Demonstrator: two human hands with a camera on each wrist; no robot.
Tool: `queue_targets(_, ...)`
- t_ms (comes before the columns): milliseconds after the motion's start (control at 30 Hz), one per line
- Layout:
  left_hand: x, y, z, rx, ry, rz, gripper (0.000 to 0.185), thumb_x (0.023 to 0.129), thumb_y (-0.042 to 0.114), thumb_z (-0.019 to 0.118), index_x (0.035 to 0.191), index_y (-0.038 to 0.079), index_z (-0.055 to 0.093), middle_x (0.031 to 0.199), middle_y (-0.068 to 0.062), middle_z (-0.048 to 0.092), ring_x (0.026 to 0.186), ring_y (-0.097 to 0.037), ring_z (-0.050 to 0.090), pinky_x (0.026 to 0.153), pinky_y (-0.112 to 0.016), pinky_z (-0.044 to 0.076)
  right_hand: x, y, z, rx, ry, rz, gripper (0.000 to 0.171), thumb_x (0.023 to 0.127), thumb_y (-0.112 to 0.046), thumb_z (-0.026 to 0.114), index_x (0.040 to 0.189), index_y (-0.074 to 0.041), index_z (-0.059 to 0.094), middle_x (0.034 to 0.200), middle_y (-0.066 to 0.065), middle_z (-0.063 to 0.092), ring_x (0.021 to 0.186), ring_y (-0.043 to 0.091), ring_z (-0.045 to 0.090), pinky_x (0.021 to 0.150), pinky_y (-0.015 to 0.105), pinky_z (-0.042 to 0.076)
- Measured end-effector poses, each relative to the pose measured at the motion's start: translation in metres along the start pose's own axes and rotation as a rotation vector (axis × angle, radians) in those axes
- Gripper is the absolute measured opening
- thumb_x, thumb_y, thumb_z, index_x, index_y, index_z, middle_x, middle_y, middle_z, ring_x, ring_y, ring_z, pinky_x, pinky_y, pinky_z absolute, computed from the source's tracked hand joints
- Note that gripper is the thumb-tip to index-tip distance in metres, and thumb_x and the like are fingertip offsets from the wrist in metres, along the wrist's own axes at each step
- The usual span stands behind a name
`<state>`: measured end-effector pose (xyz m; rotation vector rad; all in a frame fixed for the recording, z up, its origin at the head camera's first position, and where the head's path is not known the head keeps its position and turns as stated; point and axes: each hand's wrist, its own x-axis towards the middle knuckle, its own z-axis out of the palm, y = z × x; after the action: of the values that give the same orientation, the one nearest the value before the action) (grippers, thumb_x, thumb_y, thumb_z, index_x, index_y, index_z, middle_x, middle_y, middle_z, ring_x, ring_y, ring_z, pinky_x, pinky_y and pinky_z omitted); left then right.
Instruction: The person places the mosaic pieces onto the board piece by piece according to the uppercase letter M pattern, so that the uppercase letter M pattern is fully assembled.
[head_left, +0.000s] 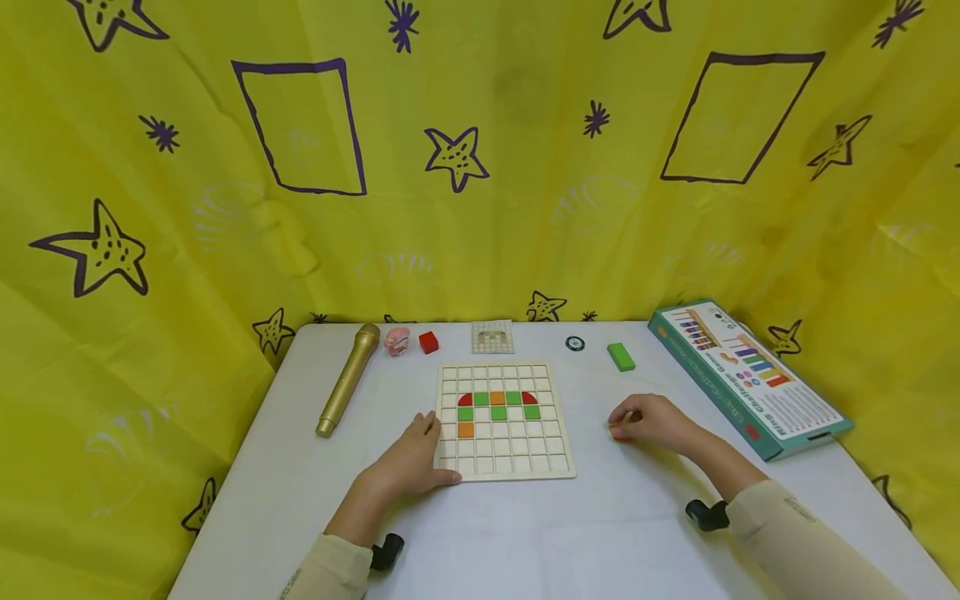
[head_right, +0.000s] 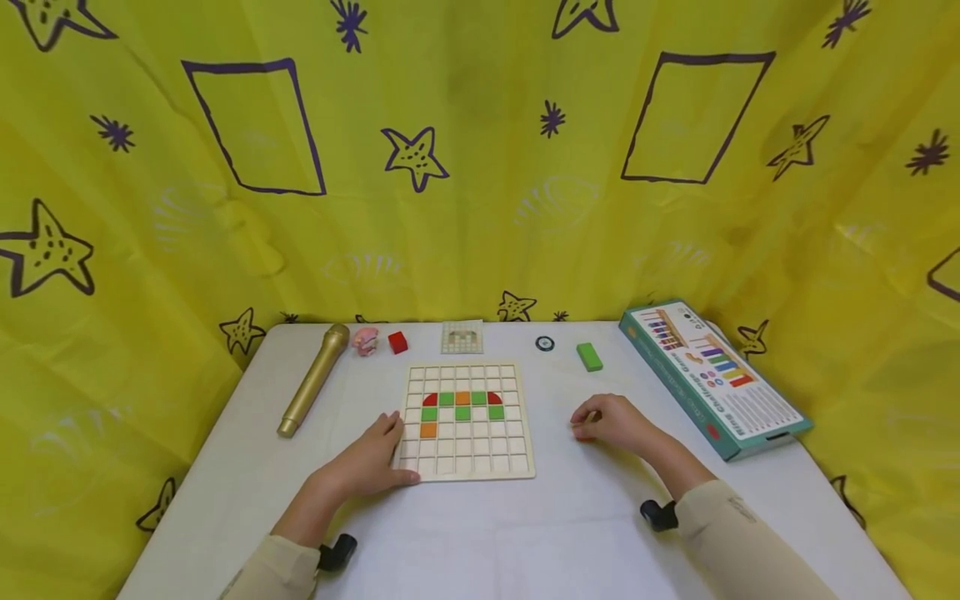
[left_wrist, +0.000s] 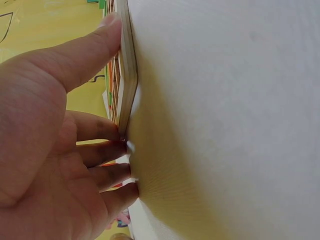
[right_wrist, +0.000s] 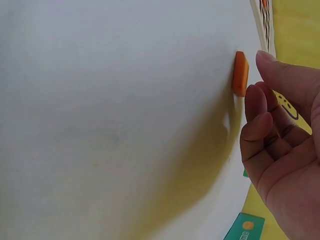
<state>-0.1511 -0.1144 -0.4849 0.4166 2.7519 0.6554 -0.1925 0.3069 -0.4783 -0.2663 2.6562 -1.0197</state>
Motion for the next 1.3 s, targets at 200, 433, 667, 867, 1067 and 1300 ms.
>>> queue_targets(200,0.0,0.001,0.0,-0.006,-0.002,-0.003,0.104,0.079,0.044,0.084,0.152,-0.009,0.032,0.161,-0.023,0.028,0.15,-0.041,0.02,0.116,-0.052,0.031,-0.006,0.013,0.001,-0.007,0.002,-0.009,0.018,0.084,-0.014,0.081,0.101,-0.012,0.076,0.099,-0.001,0.068,0.087,0.021,0.055,0.074,0.032,0.049)
queue_targets(433,0.001,0.0,0.001,-0.004,0.008,0.006,0.105,0.079,0.044,0.085,0.152,-0.009,0.032,0.16,-0.023,0.029,0.15,-0.041,0.02,0.116,-0.051,0.031,-0.006,0.014,0.001,-0.009,0.005,-0.004,0.031,0.085,-0.008,0.079,0.116,-0.005,0.073,0.101,0.003,0.066,0.086,0.021,0.053,0.072,0.03,0.049)
queue_targets(667,0.001,0.0,0.0,0.001,0.007,0.004,0.105,0.079,0.045,0.085,0.152,-0.009,0.033,0.16,-0.023,0.029,0.149,-0.041,0.021,0.115,-0.051,0.031,-0.006,0.012,0.001,-0.024,0.004,-0.003,0.027,0.085,-0.006,0.079,0.111,-0.004,0.074,0.102,0.003,0.066,0.088,0.021,0.053,0.074,0.032,0.048)
queue_targets(867,0.0,0.0,0.0,-0.002,-0.001,0.006,0.104,0.079,0.044,0.084,0.152,-0.009,0.032,0.16,-0.024,0.028,0.15,-0.041,0.02,0.116,-0.052,0.03,-0.006,0.009,0.005,-0.01,0.009,-0.015,0.024,0.083,-0.003,0.078,0.106,-0.005,0.072,0.094,0.002,0.063,0.083,0.021,0.053,0.071,0.032,0.048)
queue_targets(1067,0.0,-0.001,0.0,0.006,-0.002,0.009,0.104,0.08,0.045,0.084,0.152,-0.009,0.032,0.161,-0.024,0.027,0.15,-0.041,0.02,0.117,-0.051,0.029,-0.006,0.006,0.008,-0.007,0.022,-0.035,0.017,0.085,-0.003,0.077,0.099,-0.008,0.071,0.09,0.001,0.063,0.084,0.021,0.054,0.075,0.032,0.049)
queue_targets(1300,0.0,-0.002,0.0,0.008,0.001,0.01,0.105,0.08,0.046,0.084,0.152,-0.009,0.032,0.16,-0.024,0.028,0.15,-0.041,0.021,0.116,-0.051,0.03,-0.001,0.001,0.007,-0.016,0.011,-0.042,0.01,0.087,-0.003,0.074,0.095,-0.009,0.073,0.09,-0.001,0.067,0.087,0.021,0.057,0.08,0.038,0.05)
